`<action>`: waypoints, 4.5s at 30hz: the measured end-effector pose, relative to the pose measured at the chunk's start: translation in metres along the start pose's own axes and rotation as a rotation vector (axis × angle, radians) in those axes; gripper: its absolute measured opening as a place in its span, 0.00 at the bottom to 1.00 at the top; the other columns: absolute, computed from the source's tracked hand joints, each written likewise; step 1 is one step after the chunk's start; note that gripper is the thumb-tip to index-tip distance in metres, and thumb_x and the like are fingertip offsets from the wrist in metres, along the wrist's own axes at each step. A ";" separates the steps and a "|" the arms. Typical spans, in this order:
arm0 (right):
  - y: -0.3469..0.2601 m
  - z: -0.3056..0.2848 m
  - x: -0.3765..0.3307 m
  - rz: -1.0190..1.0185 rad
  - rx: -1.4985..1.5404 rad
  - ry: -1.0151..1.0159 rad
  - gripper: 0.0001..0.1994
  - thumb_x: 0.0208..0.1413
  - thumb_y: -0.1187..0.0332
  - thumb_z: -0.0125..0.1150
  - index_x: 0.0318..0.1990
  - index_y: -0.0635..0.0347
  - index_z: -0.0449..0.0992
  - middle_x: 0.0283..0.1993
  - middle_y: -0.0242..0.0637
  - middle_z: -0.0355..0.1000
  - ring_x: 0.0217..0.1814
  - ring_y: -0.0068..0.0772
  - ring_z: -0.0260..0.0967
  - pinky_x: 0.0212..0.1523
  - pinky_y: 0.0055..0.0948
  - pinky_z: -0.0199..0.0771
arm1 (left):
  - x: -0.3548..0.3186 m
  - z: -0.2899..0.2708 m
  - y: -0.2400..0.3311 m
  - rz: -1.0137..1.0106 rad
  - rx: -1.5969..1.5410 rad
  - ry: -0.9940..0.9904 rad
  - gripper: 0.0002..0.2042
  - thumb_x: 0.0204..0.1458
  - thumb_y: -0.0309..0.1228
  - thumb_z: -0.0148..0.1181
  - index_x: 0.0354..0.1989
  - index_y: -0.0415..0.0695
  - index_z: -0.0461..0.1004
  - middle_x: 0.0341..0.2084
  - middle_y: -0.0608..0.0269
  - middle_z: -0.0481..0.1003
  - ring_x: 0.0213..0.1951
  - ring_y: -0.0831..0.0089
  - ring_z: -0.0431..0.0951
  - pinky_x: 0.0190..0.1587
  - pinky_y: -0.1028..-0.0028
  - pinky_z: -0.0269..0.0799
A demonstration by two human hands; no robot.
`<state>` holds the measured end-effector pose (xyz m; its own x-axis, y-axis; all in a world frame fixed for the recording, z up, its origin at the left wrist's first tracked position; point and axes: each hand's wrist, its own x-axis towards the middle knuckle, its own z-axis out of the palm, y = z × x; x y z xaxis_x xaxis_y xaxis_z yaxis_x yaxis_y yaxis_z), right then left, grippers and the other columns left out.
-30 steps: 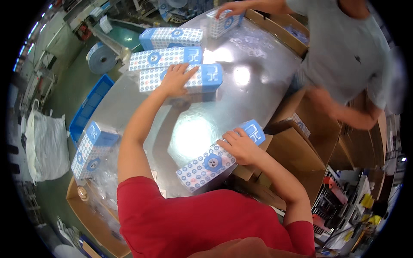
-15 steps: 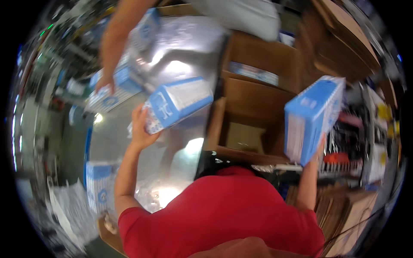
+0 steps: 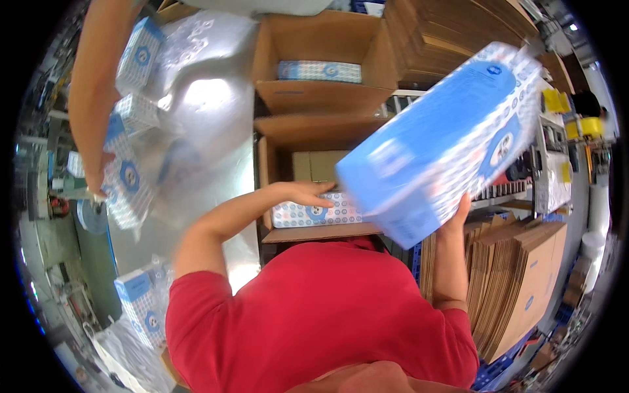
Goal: The person repeatedly picks up small blue and white product boxes from a metal table and places them into a larger brown cardboard box. They arrange the items in rows, close the box flaps, and then move the filled box to a conveyor belt. This cycle repeats with multiple boxes.
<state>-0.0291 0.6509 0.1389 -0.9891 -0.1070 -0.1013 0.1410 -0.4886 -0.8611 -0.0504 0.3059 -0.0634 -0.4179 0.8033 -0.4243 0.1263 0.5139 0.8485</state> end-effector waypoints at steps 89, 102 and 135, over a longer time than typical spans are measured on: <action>0.213 0.346 0.084 -0.766 -1.384 -1.596 0.38 0.30 0.59 0.70 0.55 0.55 0.65 0.48 0.43 0.63 0.54 0.44 0.60 0.59 0.45 0.49 | -0.364 0.194 -0.055 -0.853 0.501 1.269 0.24 0.42 0.47 0.62 0.46 0.49 0.67 0.42 0.60 0.67 0.40 0.62 0.69 0.40 0.64 0.64; 0.211 0.333 0.085 -0.819 -1.314 -1.450 0.36 0.31 0.59 0.69 0.54 0.57 0.66 0.49 0.44 0.64 0.54 0.46 0.60 0.58 0.43 0.51 | -0.369 0.175 -0.099 -1.070 0.434 1.684 0.07 0.55 0.36 0.52 0.31 0.47 0.71 0.29 0.59 0.73 0.34 0.58 0.73 0.32 0.60 0.70; -0.016 -0.080 -0.010 -0.337 0.384 -0.192 0.35 0.54 0.44 0.52 0.64 0.55 0.57 0.66 0.39 0.56 0.65 0.44 0.53 0.65 0.48 0.50 | 0.085 0.089 -0.062 -0.056 -0.077 0.358 0.18 0.58 0.42 0.44 0.43 0.42 0.75 0.45 0.52 0.73 0.46 0.52 0.72 0.50 0.62 0.67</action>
<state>-0.0251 0.7293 0.1136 -0.9617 -0.0289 0.2727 -0.1412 -0.8002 -0.5829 -0.0132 0.3690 -0.1798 -0.7122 0.6113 -0.3452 0.0317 0.5192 0.8541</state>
